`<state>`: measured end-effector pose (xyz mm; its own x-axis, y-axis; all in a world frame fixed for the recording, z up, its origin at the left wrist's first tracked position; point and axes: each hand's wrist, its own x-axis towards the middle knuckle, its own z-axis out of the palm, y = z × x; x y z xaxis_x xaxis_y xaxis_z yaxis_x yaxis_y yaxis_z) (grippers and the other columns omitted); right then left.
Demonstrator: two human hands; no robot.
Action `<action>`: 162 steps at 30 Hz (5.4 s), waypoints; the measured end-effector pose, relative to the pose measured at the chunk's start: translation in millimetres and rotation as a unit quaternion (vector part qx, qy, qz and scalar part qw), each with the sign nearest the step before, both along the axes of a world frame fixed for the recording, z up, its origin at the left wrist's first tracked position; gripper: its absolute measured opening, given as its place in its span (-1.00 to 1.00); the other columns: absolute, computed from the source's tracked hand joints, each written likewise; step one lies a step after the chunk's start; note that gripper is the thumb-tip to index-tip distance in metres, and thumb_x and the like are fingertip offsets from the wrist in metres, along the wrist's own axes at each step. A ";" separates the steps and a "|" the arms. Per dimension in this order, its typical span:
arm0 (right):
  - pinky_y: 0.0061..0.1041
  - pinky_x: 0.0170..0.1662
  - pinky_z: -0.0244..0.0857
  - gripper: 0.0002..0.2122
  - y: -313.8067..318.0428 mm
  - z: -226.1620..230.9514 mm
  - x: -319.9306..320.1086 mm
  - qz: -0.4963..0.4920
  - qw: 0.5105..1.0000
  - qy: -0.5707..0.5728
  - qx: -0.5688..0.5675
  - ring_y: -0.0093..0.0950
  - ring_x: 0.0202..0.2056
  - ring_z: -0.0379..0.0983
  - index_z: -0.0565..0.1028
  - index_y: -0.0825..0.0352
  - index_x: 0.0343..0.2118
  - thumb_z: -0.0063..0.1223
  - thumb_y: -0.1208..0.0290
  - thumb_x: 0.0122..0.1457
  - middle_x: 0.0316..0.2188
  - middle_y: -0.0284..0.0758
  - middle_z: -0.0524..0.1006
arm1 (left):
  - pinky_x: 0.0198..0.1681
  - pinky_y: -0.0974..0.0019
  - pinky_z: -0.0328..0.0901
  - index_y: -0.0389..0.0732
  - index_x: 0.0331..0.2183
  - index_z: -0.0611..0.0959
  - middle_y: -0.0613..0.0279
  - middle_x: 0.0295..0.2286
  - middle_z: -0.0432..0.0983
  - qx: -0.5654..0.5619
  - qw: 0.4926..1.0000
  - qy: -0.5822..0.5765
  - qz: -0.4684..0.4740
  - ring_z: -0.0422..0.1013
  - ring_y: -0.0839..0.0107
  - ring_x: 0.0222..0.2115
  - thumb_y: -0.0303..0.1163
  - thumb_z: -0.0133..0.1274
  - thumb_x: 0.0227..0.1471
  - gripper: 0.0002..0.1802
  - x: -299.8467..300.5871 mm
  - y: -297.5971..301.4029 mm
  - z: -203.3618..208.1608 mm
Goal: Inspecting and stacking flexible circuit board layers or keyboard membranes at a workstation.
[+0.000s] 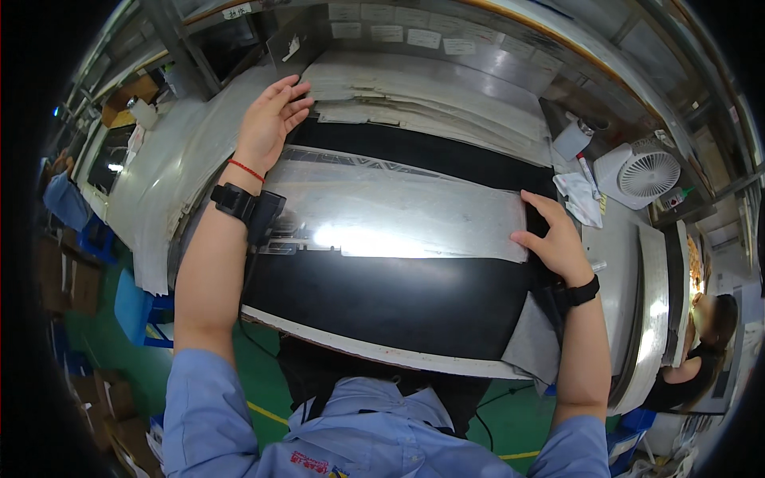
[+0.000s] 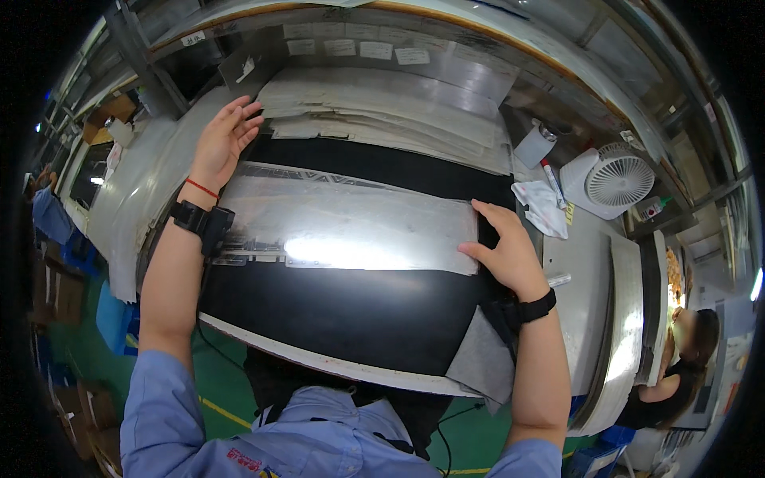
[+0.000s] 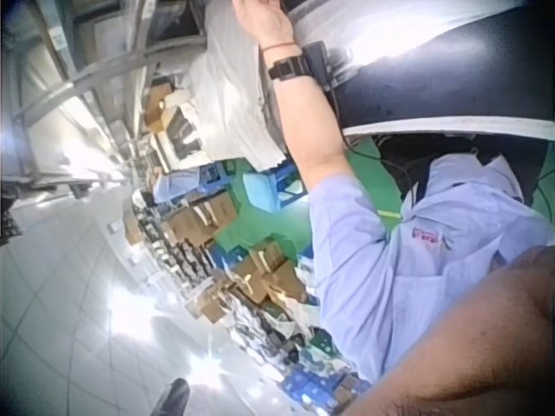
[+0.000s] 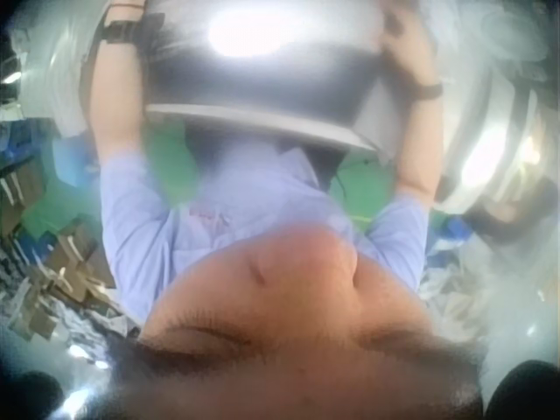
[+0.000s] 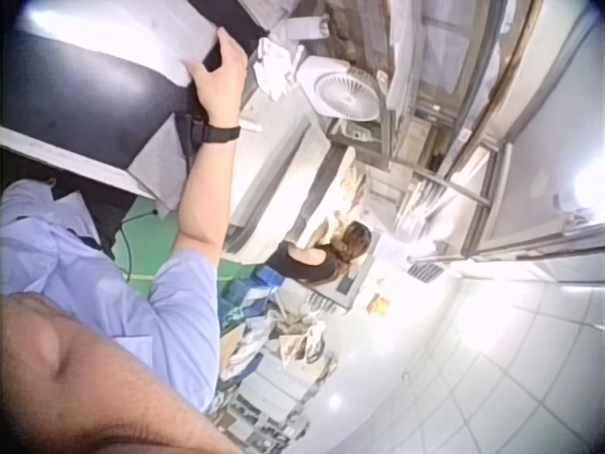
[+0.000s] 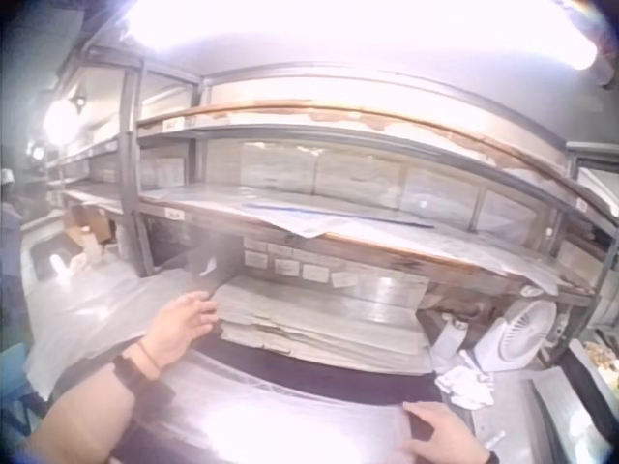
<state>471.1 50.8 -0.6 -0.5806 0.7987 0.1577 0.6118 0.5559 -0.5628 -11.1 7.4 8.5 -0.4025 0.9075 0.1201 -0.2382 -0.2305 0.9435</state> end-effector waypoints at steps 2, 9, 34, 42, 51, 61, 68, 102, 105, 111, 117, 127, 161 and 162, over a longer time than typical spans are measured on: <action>-0.32 0.24 0.09 -0.29 3.3 -4.1 1.5 0.002 1.000 0.008 -0.010 -0.17 0.16 0.24 0.39 0.30 0.12 0.41 0.25 -0.17 0.09 -0.13 0.41 | -0.13 0.47 0.36 -0.26 0.08 0.38 0.15 -0.07 0.47 -0.018 1.000 0.013 -0.001 0.45 0.48 -0.19 -0.34 -0.17 0.30 -0.63 -2.9 -1.4 -2.3; -0.29 0.27 0.03 -0.21 -5.3 1.1 -5.8 0.032 0.999 -0.026 0.035 -0.13 0.26 0.13 0.33 0.28 0.17 0.43 0.22 -0.20 0.15 -0.11 0.35 | -0.21 0.50 0.33 -0.25 0.04 0.41 0.23 -0.16 0.50 -0.040 0.999 0.026 -0.002 0.42 0.55 -0.27 -0.34 -0.16 0.29 -0.66 0.5 -0.3 -4.3; -0.76 -0.47 0.24 -0.88 6.2 -8.0 1.1 -0.124 0.904 0.352 -0.209 -0.70 -0.46 0.42 0.42 0.33 -0.16 -0.12 0.54 0.29 -0.35 -0.43 0.51 | -0.14 0.46 0.34 -0.27 0.07 0.41 0.22 -0.12 0.50 -0.114 0.987 0.083 -0.073 0.43 0.54 -0.25 -0.14 -0.23 0.32 -0.54 -0.7 -1.0 -7.3; -0.73 -0.51 0.20 -0.90 18.5 -17.0 17.1 -0.186 0.843 0.477 -0.167 -0.68 -0.46 0.43 0.37 0.31 -0.16 -0.15 0.53 0.31 -0.35 -0.40 0.48 | -0.18 0.46 0.37 -0.26 0.07 0.41 0.21 -0.17 0.53 -0.091 0.970 -0.052 -0.219 0.46 0.51 -0.24 0.22 -0.43 0.25 -0.24 21.8 -11.1 12.5; -0.72 -0.49 0.23 -0.91 14.8 -12.2 11.6 -0.188 0.842 0.489 -0.133 -0.66 -0.41 0.44 0.36 0.32 -0.17 -0.17 0.51 0.33 -0.28 -0.37 0.47 | -0.24 0.52 0.39 -0.21 -0.09 0.49 0.32 -0.26 0.54 -0.056 0.976 -0.035 -0.210 0.47 0.59 -0.29 -0.36 0.08 0.14 -0.70 31.9 -11.8 -0.6; -0.73 -0.48 0.28 -0.93 11.6 -9.2 8.3 -0.166 0.853 0.490 -0.073 -0.65 -0.39 0.45 0.35 0.31 -0.18 -0.15 0.51 0.32 -0.25 -0.35 0.48 | -0.29 0.57 0.34 -0.15 -0.09 0.47 0.38 -0.29 0.53 -0.110 0.984 0.049 -0.128 0.46 0.64 -0.34 -0.41 0.13 0.08 -0.67 39.4 -14.4 5.0; -0.70 -0.45 0.33 -0.92 11.4 -9.8 8.6 -0.165 0.859 0.482 -0.053 -0.63 -0.38 0.47 0.36 0.32 -0.18 -0.15 0.54 0.31 -0.23 -0.32 0.50 | -0.28 0.57 0.33 -0.18 -0.05 0.45 0.36 -0.28 0.52 -0.093 0.987 0.082 -0.102 0.44 0.63 -0.33 -0.41 0.13 0.07 -0.62 42.8 -13.5 3.5; -0.70 -0.43 0.32 -0.89 9.9 -8.0 6.6 -0.164 0.861 0.480 -0.036 -0.62 -0.38 0.46 0.36 0.35 -0.14 -0.14 0.54 0.31 -0.24 -0.30 0.50 | -0.17 0.43 0.24 -0.20 -0.10 0.45 0.29 -0.30 0.54 -0.077 0.988 0.113 -0.065 0.41 0.57 -0.30 -0.39 0.19 0.02 -0.60 44.2 -10.9 -0.8; -0.70 -0.44 0.32 -0.89 10.0 -8.3 6.5 -0.164 0.860 0.481 -0.036 -0.62 -0.38 0.46 0.36 0.35 -0.14 -0.14 0.54 0.31 -0.25 -0.30 0.50 | -0.16 0.41 0.26 -0.20 -0.10 0.45 0.27 -0.29 0.54 -0.074 0.989 0.110 -0.065 0.42 0.55 -0.29 -0.41 0.18 0.02 -0.61 44.8 -10.9 -0.8; -0.70 -0.45 0.32 -0.89 10.1 -7.9 6.1 -0.167 0.859 0.483 -0.039 -0.62 -0.39 0.46 0.36 0.35 -0.14 -0.14 0.55 0.31 -0.26 -0.32 0.49 | -0.12 0.40 0.30 -0.24 -0.08 0.45 0.22 -0.23 0.55 -0.067 0.990 0.103 -0.072 0.46 0.51 -0.23 -0.44 0.17 0.03 -0.61 42.3 -9.9 -2.5; -0.70 -0.44 0.32 -0.88 10.2 -7.8 5.9 -0.167 0.858 0.484 -0.040 -0.61 -0.39 0.47 0.36 0.35 -0.13 -0.14 0.54 0.31 -0.26 -0.32 0.49 | -0.11 0.40 0.32 -0.26 -0.07 0.44 0.21 -0.22 0.54 -0.064 0.992 0.093 -0.057 0.46 0.51 -0.23 -0.46 0.17 0.03 -0.60 44.7 -9.2 -2.6; -0.69 -0.42 0.34 -0.87 10.6 -8.5 6.0 -0.168 0.856 0.486 -0.044 -0.61 -0.38 0.47 0.36 0.35 -0.12 -0.14 0.54 0.31 -0.25 -0.31 0.49 | -0.12 0.41 0.31 -0.25 -0.07 0.44 0.24 -0.24 0.53 -0.062 0.992 0.095 -0.057 0.44 0.54 -0.26 -0.45 0.17 0.04 -0.60 44.7 -8.5 -2.7; -0.72 -0.43 0.30 -0.86 10.0 -6.9 3.7 -0.176 0.854 0.487 -0.056 -0.62 -0.39 0.47 0.36 0.36 -0.10 -0.13 0.53 0.31 -0.27 -0.31 0.49 | -0.23 0.43 0.30 -0.21 -0.10 0.46 0.29 -0.30 0.55 -0.093 0.993 0.075 -0.020 0.43 0.54 -0.31 -0.27 -0.02 0.21 -0.72 41.9 -5.9 -5.1; -0.72 -0.43 0.29 -0.85 10.9 -7.7 5.1 -0.176 0.854 0.487 -0.058 -0.62 -0.39 0.47 0.36 0.36 -0.10 -0.13 0.53 0.31 -0.27 -0.31 0.49 | -0.22 0.43 0.29 -0.19 -0.10 0.46 0.28 -0.28 0.55 -0.079 0.995 0.057 -0.031 0.42 0.54 -0.31 -0.24 -0.07 0.24 -0.72 40.7 -6.1 -4.4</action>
<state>476.1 61.7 -8.3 0.0594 0.9395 0.3374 -0.0597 0.3408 -0.9382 29.5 1.3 4.2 -0.3371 0.9413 0.0159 -0.1375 -0.0659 0.9883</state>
